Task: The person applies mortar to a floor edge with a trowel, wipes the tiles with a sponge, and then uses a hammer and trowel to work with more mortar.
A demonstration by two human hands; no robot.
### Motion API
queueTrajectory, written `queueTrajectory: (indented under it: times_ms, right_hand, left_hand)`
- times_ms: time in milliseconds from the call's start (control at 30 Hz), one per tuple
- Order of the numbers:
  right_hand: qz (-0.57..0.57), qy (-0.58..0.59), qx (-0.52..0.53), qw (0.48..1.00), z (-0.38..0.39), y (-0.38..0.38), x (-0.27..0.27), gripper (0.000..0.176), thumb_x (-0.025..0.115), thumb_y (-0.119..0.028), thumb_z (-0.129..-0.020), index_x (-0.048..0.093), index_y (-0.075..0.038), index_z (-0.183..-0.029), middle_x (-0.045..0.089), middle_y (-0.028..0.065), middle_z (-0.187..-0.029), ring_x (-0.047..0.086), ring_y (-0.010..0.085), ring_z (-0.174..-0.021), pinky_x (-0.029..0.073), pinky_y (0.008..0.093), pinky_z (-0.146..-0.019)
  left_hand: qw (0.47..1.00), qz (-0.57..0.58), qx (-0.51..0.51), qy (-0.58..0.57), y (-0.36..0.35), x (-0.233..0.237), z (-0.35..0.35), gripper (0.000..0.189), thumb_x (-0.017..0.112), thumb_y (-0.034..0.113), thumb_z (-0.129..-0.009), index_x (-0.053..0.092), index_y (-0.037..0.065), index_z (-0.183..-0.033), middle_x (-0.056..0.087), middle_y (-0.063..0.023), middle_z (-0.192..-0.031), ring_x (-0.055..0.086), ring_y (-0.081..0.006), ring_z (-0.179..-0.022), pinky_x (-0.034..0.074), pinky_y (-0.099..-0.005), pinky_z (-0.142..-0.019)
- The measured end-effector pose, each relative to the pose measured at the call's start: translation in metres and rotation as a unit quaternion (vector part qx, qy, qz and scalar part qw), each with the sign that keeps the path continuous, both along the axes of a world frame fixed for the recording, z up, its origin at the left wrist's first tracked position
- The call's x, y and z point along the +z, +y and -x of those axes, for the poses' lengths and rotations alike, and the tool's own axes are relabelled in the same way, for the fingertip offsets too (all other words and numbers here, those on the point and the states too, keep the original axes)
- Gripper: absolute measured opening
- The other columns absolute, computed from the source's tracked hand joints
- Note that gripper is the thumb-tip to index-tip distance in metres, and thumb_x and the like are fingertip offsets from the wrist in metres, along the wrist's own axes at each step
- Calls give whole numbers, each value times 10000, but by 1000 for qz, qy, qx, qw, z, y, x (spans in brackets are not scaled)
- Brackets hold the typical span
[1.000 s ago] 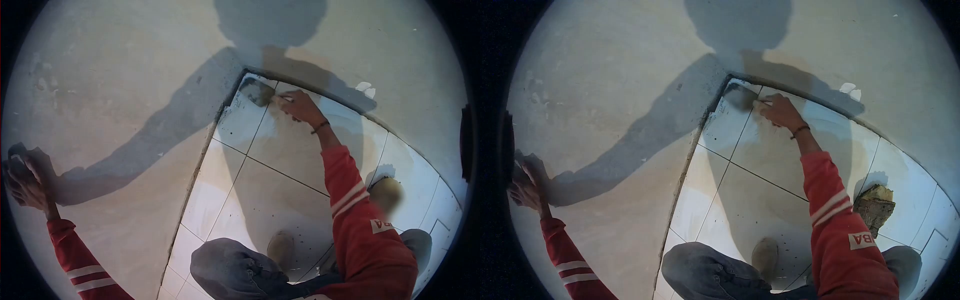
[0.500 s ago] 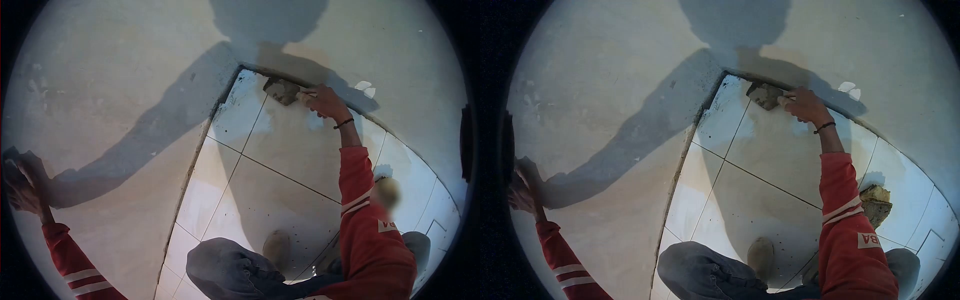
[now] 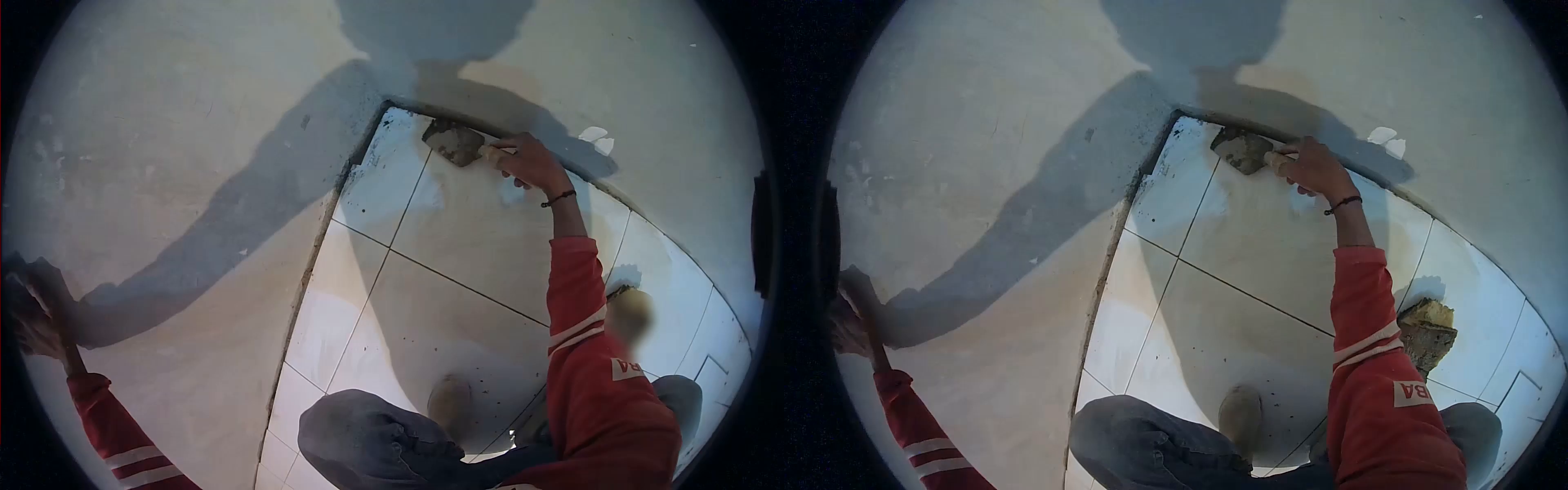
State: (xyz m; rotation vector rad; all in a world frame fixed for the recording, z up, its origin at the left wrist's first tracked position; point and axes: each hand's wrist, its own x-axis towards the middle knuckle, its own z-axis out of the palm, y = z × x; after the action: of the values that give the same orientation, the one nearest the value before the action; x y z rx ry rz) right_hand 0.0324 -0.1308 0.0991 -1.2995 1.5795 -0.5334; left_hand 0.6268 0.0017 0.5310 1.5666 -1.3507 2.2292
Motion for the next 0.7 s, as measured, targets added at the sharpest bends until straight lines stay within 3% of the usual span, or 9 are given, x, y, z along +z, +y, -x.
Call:
queueTrajectory:
  times_ms: [33,133,467,567,633,667,700]
  right_hand:
    - [-4,8,16,1000,3,-2,-3,509,746,-404,-861,731,6,-1163,648,84,-677,602,156,-523,502,311,-482]
    - [18,-7,27,999,-7,-10,-18,514,729,-409,-878,722,3,-1185,657,90,-680,610,162,-515,508,319,-494]
    - [22,-11,35,999,-60,-32,-37,411,648,-338,-929,712,-57,-1222,644,113,-616,619,174,-482,513,345,-506]
    - [33,24,54,998,-56,-29,-34,418,637,-360,-929,712,-58,-1208,665,136,-641,672,239,-562,555,386,-604]
    - [63,59,65,994,-53,-30,-39,417,635,-390,-925,718,-70,-1179,701,176,-723,713,330,-717,571,431,-757]
    - [65,57,67,994,-54,-30,-35,417,635,-390,-925,718,-70,-1179,701,176,-723,713,330,-717,571,431,-757]
    - [68,63,60,994,-55,-30,-31,411,637,-397,-922,722,-78,-1166,715,198,-800,711,363,-810,559,450,-821]
  left_hand:
    - [1000,1,1,1,-1,0,0,951,296,784,-947,362,-2,-1477,396,-255,-1490,364,-474,-1375,330,-643,-1052]
    - [1000,1,-3,2,-5,0,-1,949,296,783,-948,362,-1,-1478,397,-254,-1489,365,-473,-1375,330,-642,-1051]
    - [1000,6,2,3,1,2,-3,944,296,780,-950,364,1,-1478,399,-253,-1488,366,-473,-1373,333,-639,-1049]
    - [1000,6,2,7,-1,-2,-3,942,296,779,-950,364,2,-1478,399,-253,-1488,366,-473,-1373,334,-638,-1049]
    - [1000,9,-2,8,-2,-1,-2,941,296,779,-951,364,3,-1479,400,-253,-1487,366,-473,-1373,335,-637,-1048]
    - [1000,11,-1,6,-1,0,-2,941,296,779,-951,364,3,-1479,400,-252,-1487,367,-473,-1373,335,-637,-1048]
    - [1000,11,-1,5,0,1,-2,940,296,778,-951,364,3,-1479,400,-252,-1487,367,-473,-1372,335,-637,-1048]
